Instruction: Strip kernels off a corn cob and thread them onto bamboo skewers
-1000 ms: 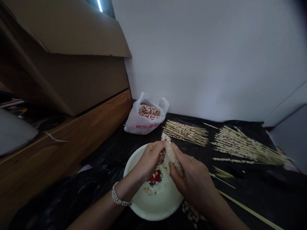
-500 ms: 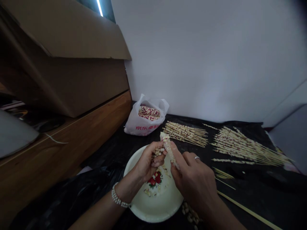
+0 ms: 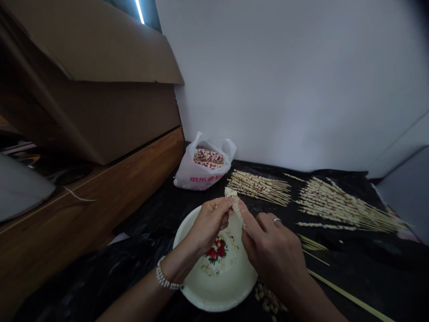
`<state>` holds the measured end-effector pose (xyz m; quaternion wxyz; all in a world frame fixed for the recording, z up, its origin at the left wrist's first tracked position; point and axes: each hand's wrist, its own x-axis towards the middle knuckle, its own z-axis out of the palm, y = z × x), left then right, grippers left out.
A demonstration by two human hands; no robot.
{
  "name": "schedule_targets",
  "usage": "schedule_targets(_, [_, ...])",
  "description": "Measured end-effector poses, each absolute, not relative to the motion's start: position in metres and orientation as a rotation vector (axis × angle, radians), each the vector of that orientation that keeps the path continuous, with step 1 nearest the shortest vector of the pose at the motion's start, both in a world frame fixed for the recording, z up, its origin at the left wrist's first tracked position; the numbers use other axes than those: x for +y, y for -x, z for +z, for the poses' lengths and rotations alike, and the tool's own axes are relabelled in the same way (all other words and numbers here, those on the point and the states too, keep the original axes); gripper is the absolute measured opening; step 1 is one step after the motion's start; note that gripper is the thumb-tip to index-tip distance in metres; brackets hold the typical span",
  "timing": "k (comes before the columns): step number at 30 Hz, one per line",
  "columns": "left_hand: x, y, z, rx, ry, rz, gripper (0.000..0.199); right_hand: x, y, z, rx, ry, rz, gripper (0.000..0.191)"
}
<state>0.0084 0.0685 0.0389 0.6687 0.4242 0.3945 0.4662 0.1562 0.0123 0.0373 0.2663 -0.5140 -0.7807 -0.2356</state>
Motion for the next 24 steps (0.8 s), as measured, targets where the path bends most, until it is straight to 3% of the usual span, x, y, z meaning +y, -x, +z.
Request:
schedule_targets(11, [0.0662,-0.013,0.0403,0.869,-0.912,1.051,0.027,0.0126,-0.1605,0.0408,-2.087,1.45,-0.455,0.046])
schedule_targets(17, [0.066,-0.0072,0.0429,0.786,-0.826,1.071,0.012,0.0133,-0.1602,0.0435,-2.083,1.444,-0.559,0.048])
schedule_targets(24, [0.0655,-0.006,0.0474,0.815,-0.819,1.127,0.026,0.0154,-0.1613,0.0382,-2.116,1.413,-0.701,0.045])
